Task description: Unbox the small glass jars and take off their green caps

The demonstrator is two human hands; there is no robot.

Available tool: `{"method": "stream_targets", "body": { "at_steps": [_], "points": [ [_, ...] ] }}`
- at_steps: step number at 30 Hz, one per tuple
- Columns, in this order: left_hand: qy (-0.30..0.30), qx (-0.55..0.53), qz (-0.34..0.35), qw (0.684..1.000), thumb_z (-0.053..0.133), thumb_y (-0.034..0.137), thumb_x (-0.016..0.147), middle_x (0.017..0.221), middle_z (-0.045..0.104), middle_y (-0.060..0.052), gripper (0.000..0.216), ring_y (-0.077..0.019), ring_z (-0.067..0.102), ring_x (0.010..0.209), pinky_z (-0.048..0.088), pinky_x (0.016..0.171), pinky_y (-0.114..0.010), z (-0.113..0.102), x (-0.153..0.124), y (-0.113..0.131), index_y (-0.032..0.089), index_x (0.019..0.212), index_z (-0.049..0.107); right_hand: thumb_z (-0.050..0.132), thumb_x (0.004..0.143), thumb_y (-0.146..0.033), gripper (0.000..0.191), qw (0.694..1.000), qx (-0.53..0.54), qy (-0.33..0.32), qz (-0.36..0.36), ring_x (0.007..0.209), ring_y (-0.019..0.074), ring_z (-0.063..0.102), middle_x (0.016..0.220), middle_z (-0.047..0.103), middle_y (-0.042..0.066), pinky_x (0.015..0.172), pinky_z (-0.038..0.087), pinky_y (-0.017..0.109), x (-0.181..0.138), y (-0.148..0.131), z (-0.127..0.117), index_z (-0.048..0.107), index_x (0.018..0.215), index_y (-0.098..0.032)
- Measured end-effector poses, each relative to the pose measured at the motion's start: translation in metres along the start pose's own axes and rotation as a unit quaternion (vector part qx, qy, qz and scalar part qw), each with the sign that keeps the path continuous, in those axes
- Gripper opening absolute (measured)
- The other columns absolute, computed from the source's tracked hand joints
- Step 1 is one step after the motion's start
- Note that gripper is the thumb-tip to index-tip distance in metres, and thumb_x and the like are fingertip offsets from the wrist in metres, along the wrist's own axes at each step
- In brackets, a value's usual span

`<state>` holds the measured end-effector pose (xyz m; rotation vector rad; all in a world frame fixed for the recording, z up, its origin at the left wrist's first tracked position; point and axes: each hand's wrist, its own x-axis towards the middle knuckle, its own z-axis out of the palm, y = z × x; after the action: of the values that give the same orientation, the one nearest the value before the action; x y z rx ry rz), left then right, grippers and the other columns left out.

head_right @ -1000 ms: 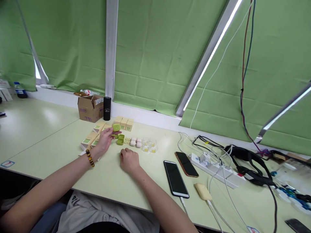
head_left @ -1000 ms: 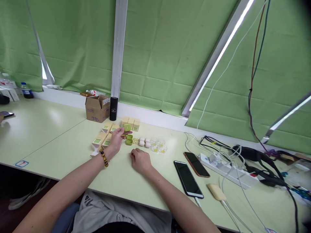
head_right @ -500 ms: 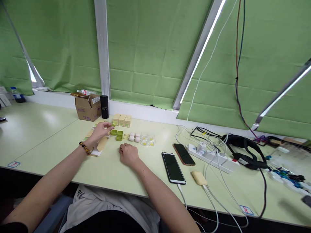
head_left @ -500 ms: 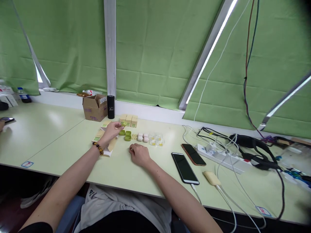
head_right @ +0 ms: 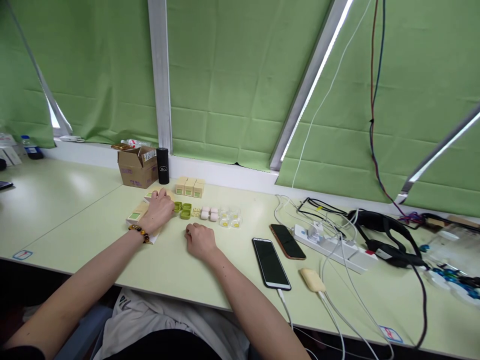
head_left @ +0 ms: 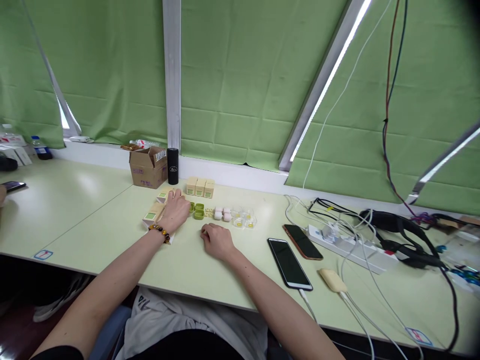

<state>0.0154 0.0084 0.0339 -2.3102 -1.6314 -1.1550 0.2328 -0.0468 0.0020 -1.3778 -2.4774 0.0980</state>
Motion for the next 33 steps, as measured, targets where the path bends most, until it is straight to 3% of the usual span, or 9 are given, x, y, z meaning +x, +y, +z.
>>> {"method": "stream_targets", "body": {
  "at_steps": [5, 12, 19, 27, 33],
  "points": [
    [0.016, -0.104, -0.039, 0.994, 0.073, 0.025, 0.079, 0.051, 0.052, -0.016, 0.044, -0.0462, 0.046, 0.117, 0.015, 0.112, -0.060, 0.016, 0.002, -0.003, 0.024, 0.042, 0.048, 0.053, 0.099, -0.024, 0.017, 1.000, 0.002, -0.005, 0.001, 0.098, 0.0201, 0.068, 0.113, 0.074, 0.004, 0.070, 0.036, 0.030, 0.000, 0.000, -0.001, 0.065, 0.112, -0.026],
    [0.023, -0.149, -0.053, 0.987, 0.075, 0.019, 0.073, 0.044, 0.040, -0.012, 0.056, -0.0452, 0.046, 0.113, 0.014, 0.113, -0.059, 0.022, 0.004, -0.002, 0.024, 0.037, 0.032, 0.054, 0.099, -0.026, 0.017, 1.000, 0.001, 0.005, -0.001, 0.097, 0.0202, 0.068, 0.112, 0.074, 0.004, 0.069, 0.035, 0.030, 0.001, 0.000, 0.001, 0.065, 0.112, -0.026],
    [0.033, -0.184, -0.073, 0.980, 0.075, 0.016, 0.073, 0.043, 0.033, -0.009, 0.055, -0.0421, 0.046, 0.109, 0.013, 0.112, -0.058, 0.023, 0.003, -0.001, 0.023, 0.037, 0.034, 0.052, 0.100, -0.025, 0.018, 1.000, -0.001, -0.002, -0.001, 0.098, 0.0202, 0.068, 0.113, 0.074, 0.004, 0.072, 0.037, 0.030, 0.001, 0.000, 0.002, 0.065, 0.113, -0.026],
    [0.041, -0.188, -0.066, 0.979, 0.077, 0.018, 0.070, 0.040, 0.030, -0.008, 0.057, -0.0431, 0.048, 0.107, 0.013, 0.114, -0.057, 0.020, 0.002, 0.002, 0.024, 0.036, 0.031, 0.048, 0.103, -0.036, 0.042, 0.999, -0.036, -0.011, 0.007, 0.101, 0.0267, 0.071, 0.117, 0.073, 0.009, 0.077, 0.044, 0.034, 0.009, -0.006, 0.007, 0.051, 0.145, -0.031],
    [0.042, -0.150, -0.059, 0.986, 0.074, 0.031, 0.077, 0.042, 0.041, -0.012, 0.057, -0.0432, 0.050, 0.109, 0.018, 0.113, -0.057, 0.021, 0.001, 0.001, 0.025, 0.039, 0.032, 0.041, 0.105, -0.039, 0.052, 0.997, -0.067, -0.032, 0.014, 0.099, 0.0295, 0.073, 0.118, 0.073, 0.013, 0.081, 0.047, 0.040, 0.020, -0.010, 0.009, 0.040, 0.156, -0.028]
  ]
}}
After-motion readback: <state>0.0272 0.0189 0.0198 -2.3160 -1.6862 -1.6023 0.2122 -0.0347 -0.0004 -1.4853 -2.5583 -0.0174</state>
